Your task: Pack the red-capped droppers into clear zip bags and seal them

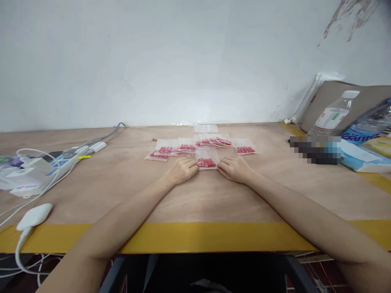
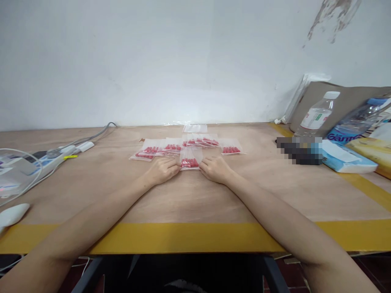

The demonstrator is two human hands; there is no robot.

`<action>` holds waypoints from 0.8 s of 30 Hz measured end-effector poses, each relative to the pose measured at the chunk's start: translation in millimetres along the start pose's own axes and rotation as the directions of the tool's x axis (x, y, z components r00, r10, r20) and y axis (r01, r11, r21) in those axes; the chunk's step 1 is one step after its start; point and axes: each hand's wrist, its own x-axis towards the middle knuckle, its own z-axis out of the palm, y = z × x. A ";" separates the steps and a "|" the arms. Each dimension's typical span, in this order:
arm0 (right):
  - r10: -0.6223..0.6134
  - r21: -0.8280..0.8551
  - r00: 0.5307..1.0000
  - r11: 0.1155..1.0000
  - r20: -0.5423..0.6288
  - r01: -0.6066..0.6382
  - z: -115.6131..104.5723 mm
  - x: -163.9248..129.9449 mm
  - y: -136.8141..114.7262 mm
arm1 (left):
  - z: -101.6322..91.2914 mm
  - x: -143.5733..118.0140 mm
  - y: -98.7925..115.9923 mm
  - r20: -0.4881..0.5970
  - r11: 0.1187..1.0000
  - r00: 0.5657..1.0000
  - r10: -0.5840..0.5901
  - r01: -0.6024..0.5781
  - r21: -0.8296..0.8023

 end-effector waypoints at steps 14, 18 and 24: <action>-0.007 -0.004 0.999 1.000 0.032 0.007 13.2 40.6 -37.3 | 1.8 0.4 4.4 0.010 0.999 0.999 -0.036 0.036 -0.019; -0.061 -0.001 0.994 0.998 0.092 0.061 11.8 44.2 -35.1 | 2.1 0.0 3.3 0.015 1.000 1.000 -0.017 0.018 -0.022; -0.121 -0.028 0.987 0.992 0.104 0.125 11.3 45.8 -30.7 | -1.2 2.0 3.4 0.031 0.999 0.999 -0.033 0.034 -0.011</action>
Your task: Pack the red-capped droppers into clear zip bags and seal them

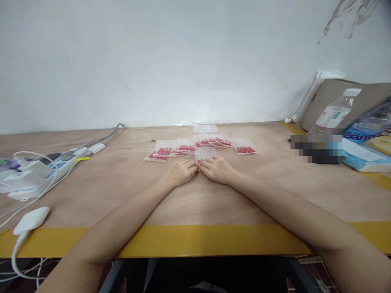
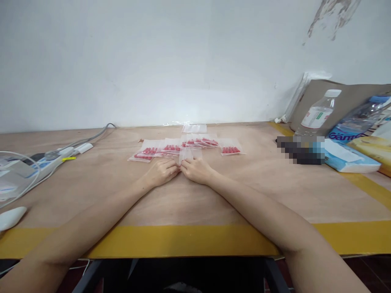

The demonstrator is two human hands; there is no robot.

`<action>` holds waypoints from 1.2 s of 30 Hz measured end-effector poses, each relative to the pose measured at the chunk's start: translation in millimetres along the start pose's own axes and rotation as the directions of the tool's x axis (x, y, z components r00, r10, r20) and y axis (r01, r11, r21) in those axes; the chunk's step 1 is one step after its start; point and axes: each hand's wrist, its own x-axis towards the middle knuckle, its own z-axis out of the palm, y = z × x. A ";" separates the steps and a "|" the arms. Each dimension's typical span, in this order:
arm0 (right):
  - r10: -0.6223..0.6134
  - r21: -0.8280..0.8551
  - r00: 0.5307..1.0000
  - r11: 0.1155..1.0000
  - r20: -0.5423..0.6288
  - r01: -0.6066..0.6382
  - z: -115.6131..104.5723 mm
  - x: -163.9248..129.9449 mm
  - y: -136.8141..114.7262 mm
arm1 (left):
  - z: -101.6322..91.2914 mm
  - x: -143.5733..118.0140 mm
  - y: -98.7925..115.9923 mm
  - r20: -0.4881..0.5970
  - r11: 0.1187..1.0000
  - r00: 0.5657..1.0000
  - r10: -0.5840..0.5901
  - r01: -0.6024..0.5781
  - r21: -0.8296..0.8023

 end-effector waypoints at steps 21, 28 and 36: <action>0.196 -0.079 0.980 0.977 -0.044 -0.198 -6.5 -51.8 23.5 | -4.0 -3.9 1.0 0.025 0.986 0.990 -0.141 0.143 -0.083; 0.277 0.033 0.961 0.960 0.015 -0.278 -16.1 -44.1 8.9 | -5.2 0.2 9.6 -0.055 0.989 0.996 -0.075 0.068 -0.130; 0.679 0.718 0.734 0.504 0.015 -0.480 -30.6 -59.2 49.6 | -10.2 -4.7 7.0 -0.075 0.853 0.919 -0.387 0.326 -0.408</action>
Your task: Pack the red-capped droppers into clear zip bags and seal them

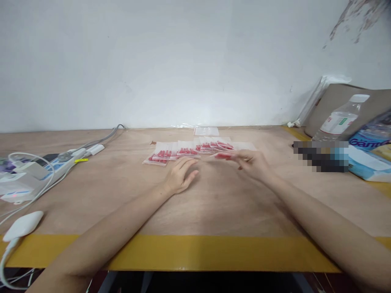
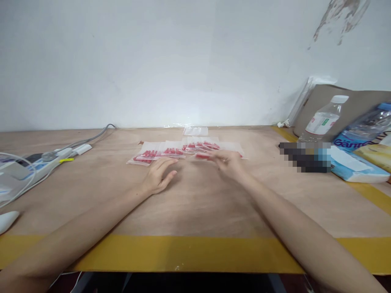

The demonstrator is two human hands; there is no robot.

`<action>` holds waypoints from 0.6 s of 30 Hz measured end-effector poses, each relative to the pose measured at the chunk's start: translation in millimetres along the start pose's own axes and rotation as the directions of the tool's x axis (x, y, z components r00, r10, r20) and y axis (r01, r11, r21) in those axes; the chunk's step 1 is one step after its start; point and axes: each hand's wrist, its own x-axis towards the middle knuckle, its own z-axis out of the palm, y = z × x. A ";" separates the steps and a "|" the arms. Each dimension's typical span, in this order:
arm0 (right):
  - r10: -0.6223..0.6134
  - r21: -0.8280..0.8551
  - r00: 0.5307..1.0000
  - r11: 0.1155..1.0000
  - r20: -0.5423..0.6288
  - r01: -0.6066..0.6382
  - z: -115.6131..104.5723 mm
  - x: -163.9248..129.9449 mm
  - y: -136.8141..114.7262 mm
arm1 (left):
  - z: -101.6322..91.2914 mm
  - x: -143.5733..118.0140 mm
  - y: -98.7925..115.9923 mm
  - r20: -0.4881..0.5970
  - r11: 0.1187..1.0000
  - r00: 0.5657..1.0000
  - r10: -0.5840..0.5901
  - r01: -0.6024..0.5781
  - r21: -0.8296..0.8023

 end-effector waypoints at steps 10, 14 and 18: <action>0.146 -0.096 0.855 0.970 -0.498 -0.222 -55.4 4.3 89.7 | 53.5 73.3 -26.8 0.288 0.938 0.933 -0.217 0.118 0.325; 0.125 -0.199 0.957 0.963 -0.261 -0.180 -35.5 -7.0 117.7 | 87.0 100.2 -30.0 0.368 0.940 0.907 -0.205 0.078 0.331; 0.145 -0.321 0.980 0.929 -0.137 -0.182 -34.9 -11.5 124.1 | 105.9 99.3 -34.8 0.436 0.936 0.875 -0.208 0.048 0.350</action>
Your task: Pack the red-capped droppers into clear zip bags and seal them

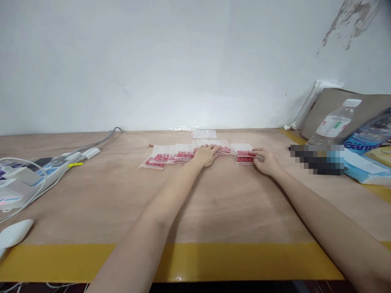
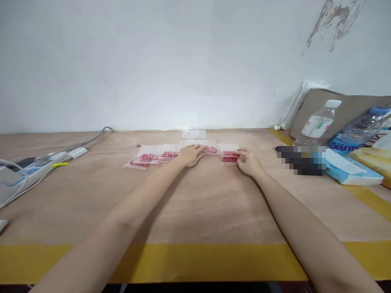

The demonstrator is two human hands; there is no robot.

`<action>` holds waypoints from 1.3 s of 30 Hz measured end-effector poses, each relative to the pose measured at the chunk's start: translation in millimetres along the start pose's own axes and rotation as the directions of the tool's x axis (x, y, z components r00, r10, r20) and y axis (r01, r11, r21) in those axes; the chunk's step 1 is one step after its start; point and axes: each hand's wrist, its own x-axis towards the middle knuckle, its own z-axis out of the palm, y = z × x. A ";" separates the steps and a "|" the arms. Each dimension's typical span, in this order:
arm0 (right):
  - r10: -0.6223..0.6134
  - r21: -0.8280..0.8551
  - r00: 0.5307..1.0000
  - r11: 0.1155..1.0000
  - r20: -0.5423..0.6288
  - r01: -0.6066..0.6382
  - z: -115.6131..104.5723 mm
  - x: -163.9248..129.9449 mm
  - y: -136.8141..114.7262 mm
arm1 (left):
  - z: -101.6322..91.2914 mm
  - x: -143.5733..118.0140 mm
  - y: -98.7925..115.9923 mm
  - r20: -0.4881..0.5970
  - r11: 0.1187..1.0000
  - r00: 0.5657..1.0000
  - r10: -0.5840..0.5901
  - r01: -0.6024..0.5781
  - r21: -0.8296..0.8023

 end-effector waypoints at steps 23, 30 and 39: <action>-0.392 -0.284 0.852 0.822 0.347 0.494 87.7 25.2 -161.4 | -28.8 -115.0 -81.2 -0.060 0.998 0.997 -0.058 0.060 0.035; -0.462 -0.310 0.848 0.791 0.260 0.527 59.2 10.5 -129.5 | -37.7 -117.5 -66.6 -0.190 0.996 0.982 -0.009 0.025 0.082; -0.491 -0.107 0.841 0.846 0.229 0.523 45.0 -9.7 -116.0 | -22.0 -104.3 -34.4 -0.335 0.914 0.850 0.407 -0.377 0.152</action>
